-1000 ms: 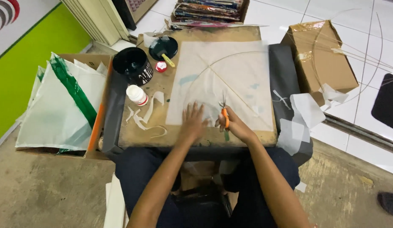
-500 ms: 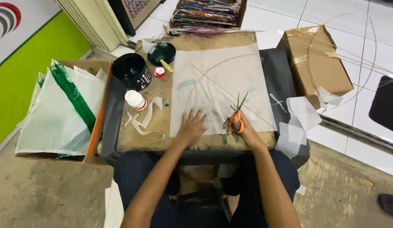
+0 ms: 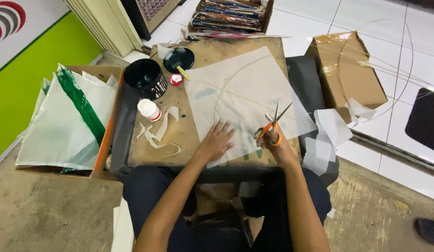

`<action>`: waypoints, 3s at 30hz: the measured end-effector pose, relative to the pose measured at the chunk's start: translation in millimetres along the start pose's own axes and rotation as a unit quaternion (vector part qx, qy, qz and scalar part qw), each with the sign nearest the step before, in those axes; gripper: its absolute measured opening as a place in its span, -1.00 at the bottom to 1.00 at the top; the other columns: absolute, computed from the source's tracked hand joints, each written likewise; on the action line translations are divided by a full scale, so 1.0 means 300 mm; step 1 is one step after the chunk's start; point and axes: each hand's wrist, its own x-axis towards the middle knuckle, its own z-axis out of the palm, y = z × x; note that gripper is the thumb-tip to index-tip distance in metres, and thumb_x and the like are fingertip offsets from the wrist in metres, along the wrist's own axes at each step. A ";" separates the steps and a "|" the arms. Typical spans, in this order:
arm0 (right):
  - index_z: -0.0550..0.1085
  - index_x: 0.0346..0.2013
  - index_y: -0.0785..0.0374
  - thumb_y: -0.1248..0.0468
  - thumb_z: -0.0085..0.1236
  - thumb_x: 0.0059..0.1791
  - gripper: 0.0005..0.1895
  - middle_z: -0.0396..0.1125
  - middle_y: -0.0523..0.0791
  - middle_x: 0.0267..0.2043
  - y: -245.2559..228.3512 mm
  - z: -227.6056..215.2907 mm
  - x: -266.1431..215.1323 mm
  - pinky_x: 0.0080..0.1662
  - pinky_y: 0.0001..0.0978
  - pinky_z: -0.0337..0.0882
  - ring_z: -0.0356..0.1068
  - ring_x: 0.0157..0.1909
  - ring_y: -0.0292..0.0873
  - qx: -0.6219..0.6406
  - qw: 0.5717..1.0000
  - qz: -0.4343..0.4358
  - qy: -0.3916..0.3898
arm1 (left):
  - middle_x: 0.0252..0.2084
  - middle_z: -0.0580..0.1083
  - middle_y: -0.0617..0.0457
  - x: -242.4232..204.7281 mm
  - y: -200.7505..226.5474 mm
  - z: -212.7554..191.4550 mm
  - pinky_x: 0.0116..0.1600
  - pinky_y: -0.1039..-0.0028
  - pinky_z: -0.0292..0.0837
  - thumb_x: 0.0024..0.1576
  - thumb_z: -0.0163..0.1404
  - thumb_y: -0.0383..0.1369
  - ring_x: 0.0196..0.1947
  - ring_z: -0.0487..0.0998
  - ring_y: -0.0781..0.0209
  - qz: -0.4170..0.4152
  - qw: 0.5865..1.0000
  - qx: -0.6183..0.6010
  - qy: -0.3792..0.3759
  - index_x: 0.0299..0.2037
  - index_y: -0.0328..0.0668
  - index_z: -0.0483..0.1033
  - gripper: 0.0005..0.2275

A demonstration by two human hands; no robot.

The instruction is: Cutting excess paper from the edges of a kite frame using scissors.

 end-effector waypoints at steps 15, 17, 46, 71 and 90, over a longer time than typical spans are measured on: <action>-0.07 0.48 0.03 -0.45 -0.15 -0.03 -0.01 0.34 0.09 -0.12 0.023 -0.059 0.013 -0.24 -0.31 0.39 0.44 -0.25 0.01 0.054 0.999 -0.005 -0.001 | 0.57 0.02 -0.07 0.056 0.083 0.012 0.56 -0.05 -0.21 0.29 -0.32 0.09 0.58 -0.16 -0.22 0.110 0.993 0.027 0.027 0.50 0.14 0.07 -0.42; -0.07 0.49 0.01 -0.46 -0.10 -0.06 0.01 0.34 0.08 -0.12 0.042 -0.070 0.022 -0.24 -0.32 0.41 0.45 -0.25 -0.01 0.059 0.998 -0.010 -0.006 | 0.58 -0.02 -0.03 0.084 0.066 0.041 0.58 0.00 -0.27 0.28 -0.41 0.17 0.58 -0.18 -0.18 0.095 0.994 0.044 0.017 0.51 0.17 0.05 -0.38; -0.02 0.48 -0.04 -0.38 -0.24 0.03 -0.14 0.31 0.13 -0.10 0.001 -0.169 -0.034 -0.18 -0.21 0.33 0.39 -0.21 0.03 0.091 0.995 -0.028 -0.002 | 0.55 0.02 -0.15 0.031 0.027 0.009 0.48 -0.28 -0.20 0.18 -0.27 0.28 0.54 -0.10 -0.27 0.066 0.996 0.025 0.058 0.50 0.12 0.08 -0.27; 0.18 0.33 -0.10 -0.44 -0.29 0.01 -0.24 0.37 0.04 -0.07 -0.020 -0.241 -0.083 -0.16 -0.33 0.49 0.49 -0.19 -0.05 0.121 0.992 -0.013 0.039 | 0.33 0.34 -0.17 -0.048 0.318 0.140 0.40 -0.11 0.13 0.14 0.03 -0.02 0.40 0.26 -0.19 0.082 0.957 -0.166 0.222 0.28 -0.02 0.40 -0.48; -0.02 0.47 0.00 -0.42 -0.30 0.04 -0.13 0.30 0.10 -0.10 0.070 -0.289 -0.068 -0.18 -0.27 0.38 0.41 -0.20 0.02 0.028 0.997 0.006 0.069 | 0.51 0.08 -0.22 -0.065 0.097 0.015 0.48 -0.24 -0.21 0.13 0.01 0.07 0.52 -0.04 -0.31 -0.064 0.990 -0.030 0.124 0.42 -0.02 0.26 -0.33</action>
